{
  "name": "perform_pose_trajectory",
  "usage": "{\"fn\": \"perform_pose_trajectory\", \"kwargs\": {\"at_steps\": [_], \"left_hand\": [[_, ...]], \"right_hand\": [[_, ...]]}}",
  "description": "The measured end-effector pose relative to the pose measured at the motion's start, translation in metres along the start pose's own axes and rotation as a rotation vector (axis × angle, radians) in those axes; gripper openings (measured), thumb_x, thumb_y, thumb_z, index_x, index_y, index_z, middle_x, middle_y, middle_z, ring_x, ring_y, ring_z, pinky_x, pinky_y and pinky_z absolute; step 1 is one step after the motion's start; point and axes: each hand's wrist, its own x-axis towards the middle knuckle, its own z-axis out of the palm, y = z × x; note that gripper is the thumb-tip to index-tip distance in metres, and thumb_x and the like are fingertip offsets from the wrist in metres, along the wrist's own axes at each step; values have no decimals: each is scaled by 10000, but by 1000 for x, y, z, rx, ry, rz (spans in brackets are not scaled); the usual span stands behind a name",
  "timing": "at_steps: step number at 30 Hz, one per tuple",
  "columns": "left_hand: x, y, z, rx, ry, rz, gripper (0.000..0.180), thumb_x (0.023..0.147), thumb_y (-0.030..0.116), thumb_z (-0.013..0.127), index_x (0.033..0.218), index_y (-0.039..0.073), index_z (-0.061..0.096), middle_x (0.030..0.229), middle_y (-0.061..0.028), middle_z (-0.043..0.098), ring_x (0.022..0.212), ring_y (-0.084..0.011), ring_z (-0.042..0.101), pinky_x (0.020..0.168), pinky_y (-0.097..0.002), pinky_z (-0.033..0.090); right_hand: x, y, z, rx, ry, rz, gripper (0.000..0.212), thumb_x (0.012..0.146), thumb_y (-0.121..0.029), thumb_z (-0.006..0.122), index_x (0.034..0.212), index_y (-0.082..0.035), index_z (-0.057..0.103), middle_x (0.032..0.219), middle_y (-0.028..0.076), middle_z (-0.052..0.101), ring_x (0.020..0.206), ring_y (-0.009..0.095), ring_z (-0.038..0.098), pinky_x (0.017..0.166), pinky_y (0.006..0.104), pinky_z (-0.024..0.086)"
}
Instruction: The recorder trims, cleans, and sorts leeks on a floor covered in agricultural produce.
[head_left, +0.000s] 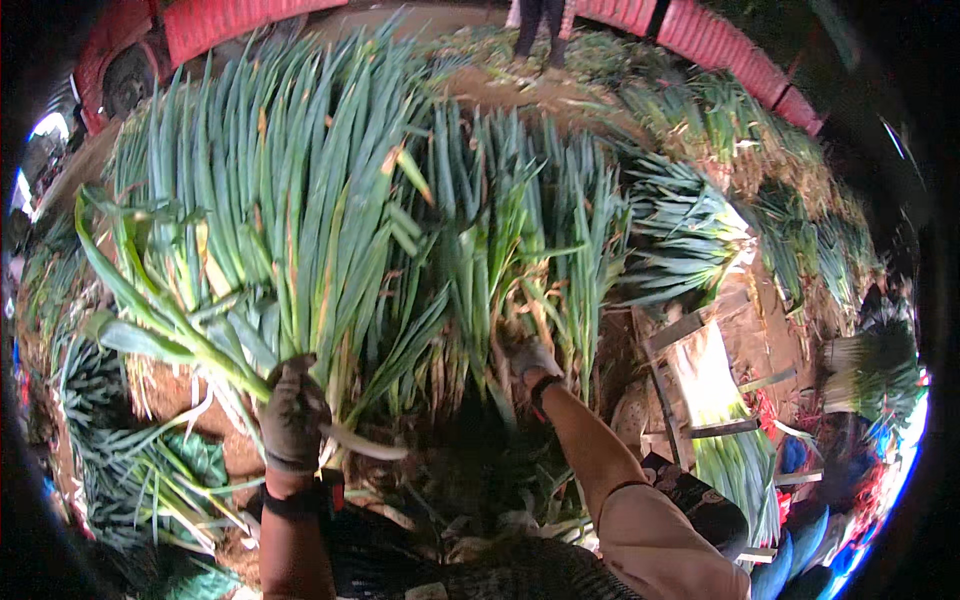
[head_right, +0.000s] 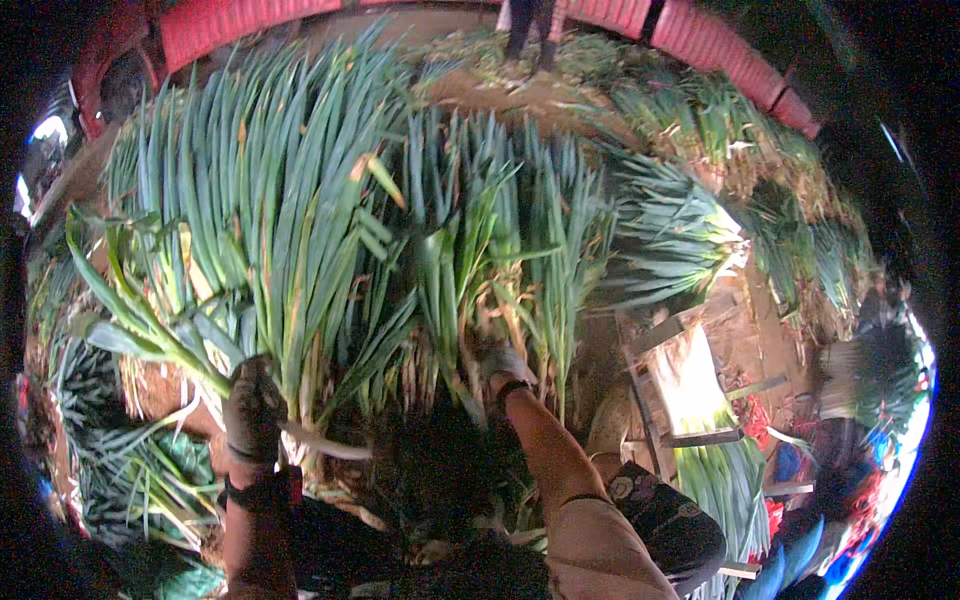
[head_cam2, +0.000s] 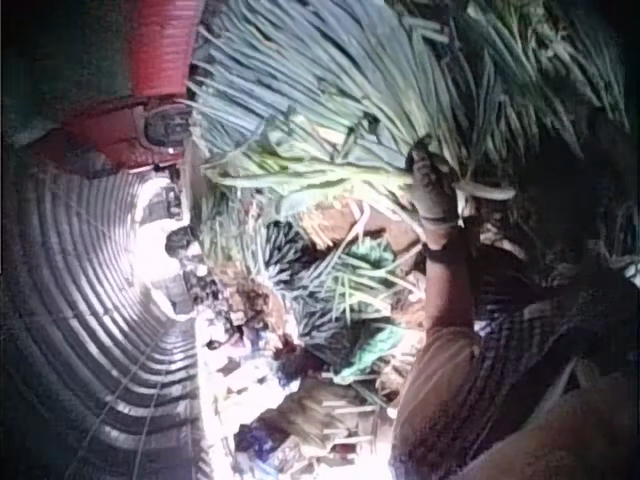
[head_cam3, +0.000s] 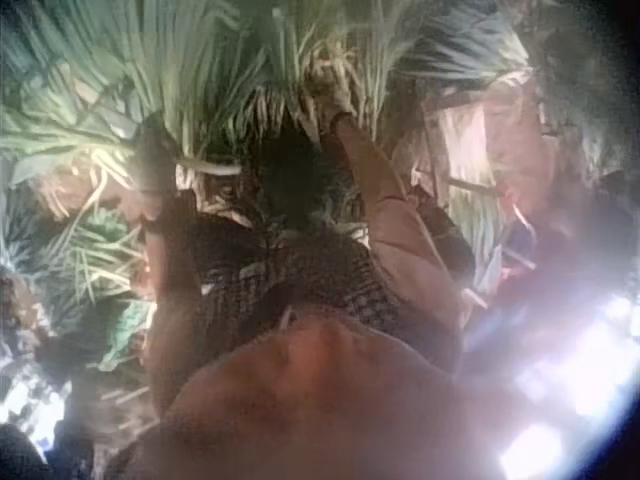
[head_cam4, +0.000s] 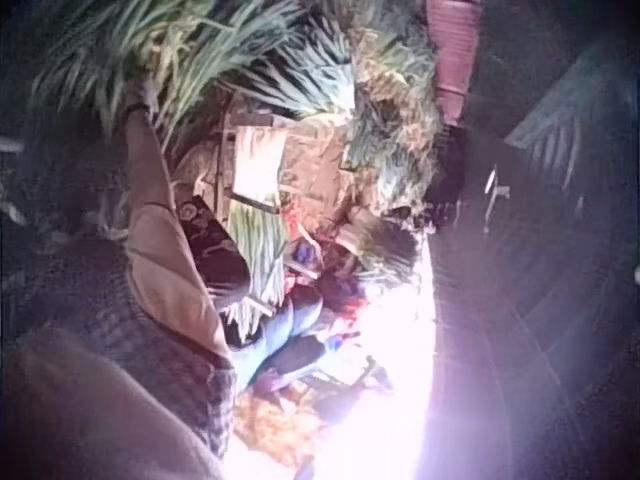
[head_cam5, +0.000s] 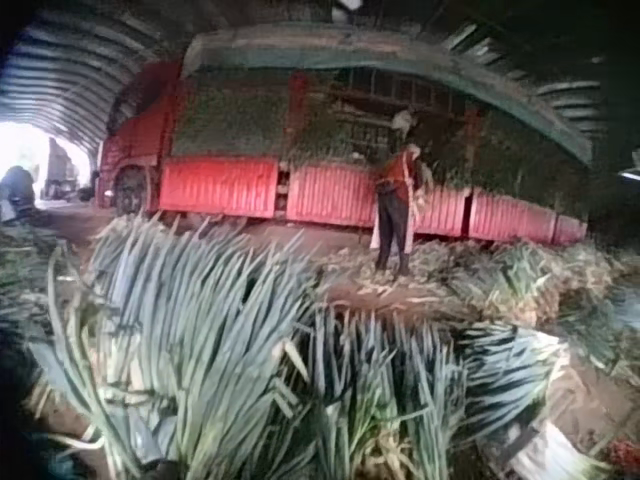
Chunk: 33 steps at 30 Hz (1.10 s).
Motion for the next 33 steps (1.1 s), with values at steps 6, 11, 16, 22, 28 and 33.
{"fn": "perform_pose_trajectory", "kwargs": {"at_steps": [6, 11, 16, 22, 28, 33], "left_hand": [[-2, -2, -8, 3, -6, 3, 312, 952, 310, 504, 1018, 18, 591, 572, 15, 494, 404, -69, 417, 365, -213, 308], [-4, -10, -2, -8, -123, -31, 322, 974, 293, 444, 1053, 6, 567, 562, 11, 477, 388, -84, 388, 365, -216, 304], [-10, -5, 2, 19, -111, -94, 191, 948, 214, 476, 1002, 57, 570, 626, 4, 510, 469, -118, 479, 422, -250, 382], [-12, -59, 17, -120, -210, -26, 247, 919, 304, 531, 795, 92, 556, 574, -12, 503, 476, -116, 475, 400, -241, 356], [-109, -43, 108, -161, -493, -331, 369, 911, 406, 556, 880, 40, 602, 642, -55, 560, 515, -126, 508, 484, -268, 439], [-145, -66, 134, 0, -734, -204, 342, 900, 368, 597, 951, 30, 601, 681, -37, 560, 470, -113, 432, 478, -276, 392]], "right_hand": [[-11, -53, -48, 820, -500, -24, 356, 867, -276, 632, 1120, -25, 628, 1079, 94, 633, 929, 160, 589, 767, 321, 483], [3, -92, -82, 643, -323, -26, 363, 913, -276, 565, 1143, 3, 589, 904, 117, 658, 783, 229, 635, 661, 368, 512], [-55, -156, -97, 966, -401, 32, 306, 911, -226, 556, 1106, 4, 606, 948, 111, 649, 805, 192, 615, 690, 331, 505], [-238, -166, -187, 579, -337, -329, 221, 913, -245, 536, 990, -47, 597, 857, 12, 618, 674, 65, 534, 573, 236, 422], [-333, -139, -191, 334, -381, -348, 481, 892, -318, 568, 1231, 18, 506, 1050, 128, 635, 960, 198, 589, 861, 335, 467], [-382, -97, -188, 201, -582, -125, 365, 900, -364, 577, 992, -13, 542, 727, 64, 564, 663, 124, 525, 578, 323, 447]]}}
